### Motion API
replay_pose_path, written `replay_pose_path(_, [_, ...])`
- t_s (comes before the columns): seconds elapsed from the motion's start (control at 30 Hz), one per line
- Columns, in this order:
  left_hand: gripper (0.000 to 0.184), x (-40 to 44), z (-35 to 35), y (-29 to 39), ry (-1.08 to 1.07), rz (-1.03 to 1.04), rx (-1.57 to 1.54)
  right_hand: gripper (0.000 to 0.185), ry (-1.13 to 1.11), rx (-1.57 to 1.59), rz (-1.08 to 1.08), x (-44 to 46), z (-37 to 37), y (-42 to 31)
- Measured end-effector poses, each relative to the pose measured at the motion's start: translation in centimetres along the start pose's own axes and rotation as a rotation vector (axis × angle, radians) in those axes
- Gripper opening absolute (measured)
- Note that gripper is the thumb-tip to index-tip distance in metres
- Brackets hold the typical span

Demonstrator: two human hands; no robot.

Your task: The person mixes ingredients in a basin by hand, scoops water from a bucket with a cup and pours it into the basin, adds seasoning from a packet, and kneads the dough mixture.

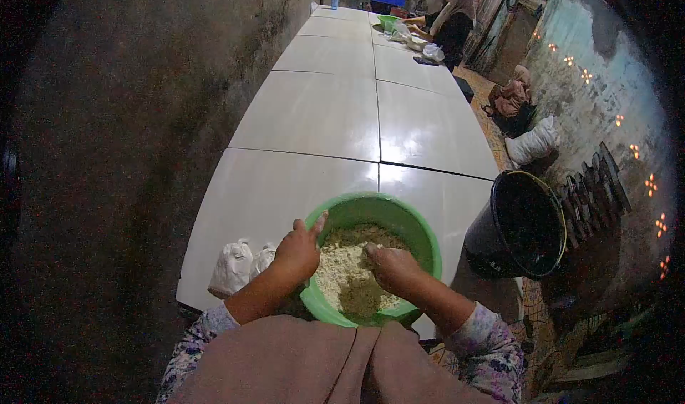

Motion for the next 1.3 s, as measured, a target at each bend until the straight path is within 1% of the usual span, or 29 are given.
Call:
replay_pose_path(0.07, [0.076,0.0,0.0,0.0,-0.014,-0.014,-0.017,0.022,-0.052,-0.142,0.102,0.1,-0.1,-0.2])
replay_pose_path(0.1, [0.076,0.0,0.0,0.0,-0.013,-0.013,-0.017,0.022,-0.052,-0.142,0.102,0.3,-0.4,-0.5])
replay_pose_path(0.17, [0.076,0.0,0.2,-0.1,-0.005,-0.014,-0.009,0.025,-0.135,-0.231,0.170,0.5,-0.7,-0.6])
replay_pose_path(0.27, [0.077,0.1,0.0,-0.1,-0.036,-0.007,-0.010,0.024,-0.073,-0.190,0.125,0.6,-0.5,0.8])
replay_pose_path(0.3, [0.077,0.0,0.0,-0.1,-0.035,-0.008,-0.011,0.038,-0.285,-0.201,0.168,1.2,0.2,2.3])
replay_pose_path(0.33, [0.077,-0.1,-0.1,-0.1,-0.020,0.003,0.001,0.038,-0.286,-0.202,0.169,1.5,0.8,3.7])
replay_pose_path(0.4, [0.077,-0.1,-0.1,0.0,-0.003,0.017,0.014,0.066,-0.176,-0.227,0.142,2.6,1.7,5.9])
replay_pose_path(0.43, [0.076,-0.1,-0.1,0.0,0.004,0.015,0.012,0.066,-0.175,-0.227,0.143,3.7,2.9,6.8])
replay_pose_path(0.5, [0.075,-0.1,0.1,0.0,0.011,0.014,0.012,0.079,-0.125,-0.099,0.133,6.3,5.5,8.1])
replay_pose_path(0.53, [0.075,0.1,0.3,-0.1,0.011,0.013,0.028,0.086,-0.099,-0.033,0.128,6.9,5.5,7.1])
replay_pose_path(0.57, [0.074,0.2,0.5,-0.2,0.011,0.011,0.045,0.086,-0.097,-0.032,0.128,7.2,5.8,5.9])
replay_pose_path(0.63, [0.074,0.3,0.8,-0.3,0.034,0.018,0.041,0.084,-0.163,-0.020,0.057,7.4,4.7,-0.1])
replay_pose_path(0.67, [0.074,0.3,0.8,-0.3,0.056,0.025,0.031,0.071,-0.198,-0.032,-0.096,7.2,5.3,-1.3])
replay_pose_path(0.7, [0.075,0.1,0.1,0.0,0.011,0.006,0.020,0.065,-0.330,0.059,-0.145,6.4,4.8,-3.2])
replay_pose_path(0.73, [0.075,0.1,0.1,0.0,0.010,0.005,0.019,0.059,-0.462,0.150,-0.193,5.6,4.4,-4.9])
replay_pose_path(0.77, [0.075,0.1,0.1,-0.1,0.005,0.007,0.030,0.059,-0.466,0.150,-0.193,5.3,6.1,-3.7])
replay_pose_path(0.83, [0.075,0.0,-0.2,0.0,-0.011,0.003,0.036,0.045,-0.295,-0.074,-0.503,4.0,10.4,-1.0])
replay_pose_path(0.87, [0.075,0.1,-0.2,-0.1,-0.013,0.000,0.031,0.045,-0.301,-0.074,-0.503,3.4,9.6,-1.4])
replay_pose_path(0.93, [0.075,0.2,0.1,-0.1,-0.030,-0.031,0.007,0.043,-0.558,-0.314,-0.544,1.0,7.9,-2.7])
replay_pose_path(0.97, [0.076,0.0,0.2,-0.2,0.008,0.008,0.020,0.033,-0.431,-0.282,-0.631,-0.3,7.9,-2.1])
replay_pose_path(1.0, [0.076,0.1,0.3,-0.1,0.004,0.009,0.020,0.033,-0.433,-0.279,-0.630,-0.8,8.1,-1.1])
replay_pose_path(1.07, [0.076,0.1,0.2,-0.1,-0.005,-0.009,0.012,0.042,-0.348,-0.316,-0.510,-1.1,8.2,1.0])
replay_pose_path(1.1, [0.076,0.1,0.2,-0.2,-0.007,-0.010,0.011,0.050,-0.326,-0.520,-0.591,-2.3,6.4,0.5])
replay_pose_path(1.13, [0.076,0.1,0.2,-0.2,-0.008,-0.002,0.013,0.050,-0.327,-0.519,-0.592,-2.6,5.1,0.2])
replay_pose_path(1.2, [0.076,0.0,0.1,-0.3,-0.011,0.005,0.015,0.057,-0.542,-0.704,-0.346,-2.6,4.2,1.2])
replay_pose_path(1.23, [0.076,0.0,0.1,-0.2,-0.009,0.005,0.007,0.062,-0.639,-0.680,-0.187,-2.1,4.4,1.3])
replay_pose_path(1.27, [0.076,0.0,0.0,-0.1,-0.007,0.008,-0.001,0.062,-0.639,-0.679,-0.182,-2.2,4.8,2.2])
replay_pose_path(1.3, [0.076,0.0,0.1,0.0,-0.008,0.012,0.000,0.063,-0.507,-0.526,-0.227,-2.0,5.3,3.3])
Point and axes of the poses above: each hand's wrist, its own x-axis towards the middle knuckle, its own z-axis out of the palm, y = z × x, the point moved 4 cm from there along x, towards the middle knuckle, and after that the axes turned 4 degrees about y, right-handed, at the moved point
